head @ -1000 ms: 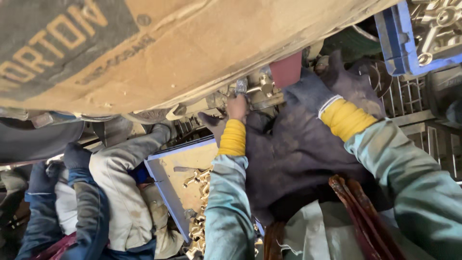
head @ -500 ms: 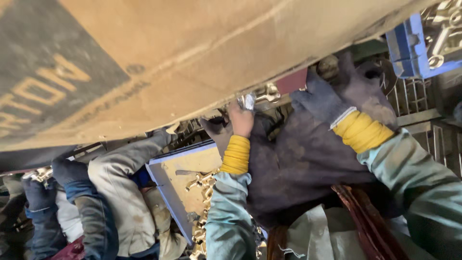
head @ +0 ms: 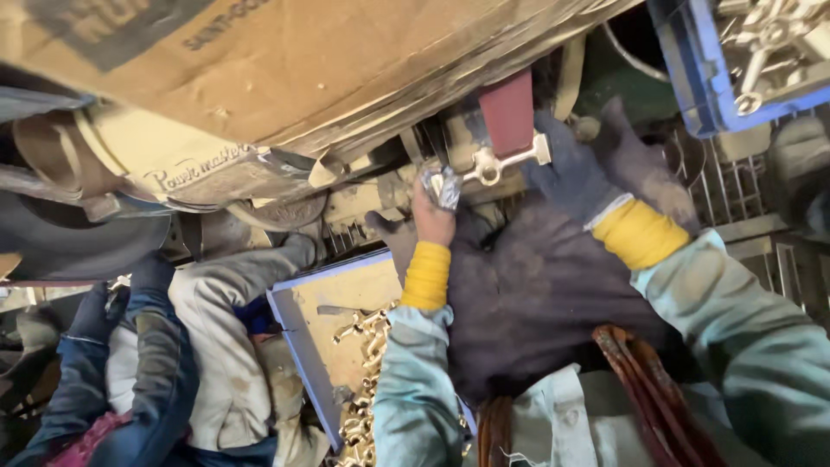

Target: The person repeatedly picks up brass-colored metal parts from a blue bin and presses them against a moving belt sander to smooth or polish their surfaces. Finished parts are placed into a second blue bin to the right.

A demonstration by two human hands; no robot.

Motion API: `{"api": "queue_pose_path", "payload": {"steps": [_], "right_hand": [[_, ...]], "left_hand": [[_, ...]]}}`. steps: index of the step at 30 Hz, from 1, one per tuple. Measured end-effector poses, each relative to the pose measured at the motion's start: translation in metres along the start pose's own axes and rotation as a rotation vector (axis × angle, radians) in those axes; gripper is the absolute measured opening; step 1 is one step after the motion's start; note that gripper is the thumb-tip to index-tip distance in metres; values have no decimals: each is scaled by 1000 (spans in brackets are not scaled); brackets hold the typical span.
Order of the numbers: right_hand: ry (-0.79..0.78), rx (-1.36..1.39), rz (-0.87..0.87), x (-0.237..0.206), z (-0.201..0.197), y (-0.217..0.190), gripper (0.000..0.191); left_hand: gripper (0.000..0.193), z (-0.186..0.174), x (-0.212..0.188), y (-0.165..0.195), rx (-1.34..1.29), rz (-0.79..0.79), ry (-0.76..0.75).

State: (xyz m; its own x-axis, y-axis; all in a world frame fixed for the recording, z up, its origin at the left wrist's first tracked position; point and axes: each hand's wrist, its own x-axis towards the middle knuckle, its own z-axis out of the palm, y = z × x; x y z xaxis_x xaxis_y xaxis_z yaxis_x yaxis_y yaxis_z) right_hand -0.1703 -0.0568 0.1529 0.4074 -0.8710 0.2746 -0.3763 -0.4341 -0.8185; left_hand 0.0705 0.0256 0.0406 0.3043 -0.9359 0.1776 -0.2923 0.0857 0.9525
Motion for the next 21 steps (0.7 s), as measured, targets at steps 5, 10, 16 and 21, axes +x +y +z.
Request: {"api": "queue_pose_path", "payload": {"steps": [5,10,16,21], "right_hand": [[-7,-144,-261,-34,-35,-33,49],[-142,899,427,-77,-61,-35,37],[-31,567,568,-85,-61,-20,19],[-17,515,770,-45,-47,3,18]], "left_hand": [[28,-6,-41,31,-486,-724,-147],[49,-20,-68,57,-485,-545,-343],[59,1,-48,65,-265,-141,-368],[49,35,-18,16,-5,-434,-303]]}}
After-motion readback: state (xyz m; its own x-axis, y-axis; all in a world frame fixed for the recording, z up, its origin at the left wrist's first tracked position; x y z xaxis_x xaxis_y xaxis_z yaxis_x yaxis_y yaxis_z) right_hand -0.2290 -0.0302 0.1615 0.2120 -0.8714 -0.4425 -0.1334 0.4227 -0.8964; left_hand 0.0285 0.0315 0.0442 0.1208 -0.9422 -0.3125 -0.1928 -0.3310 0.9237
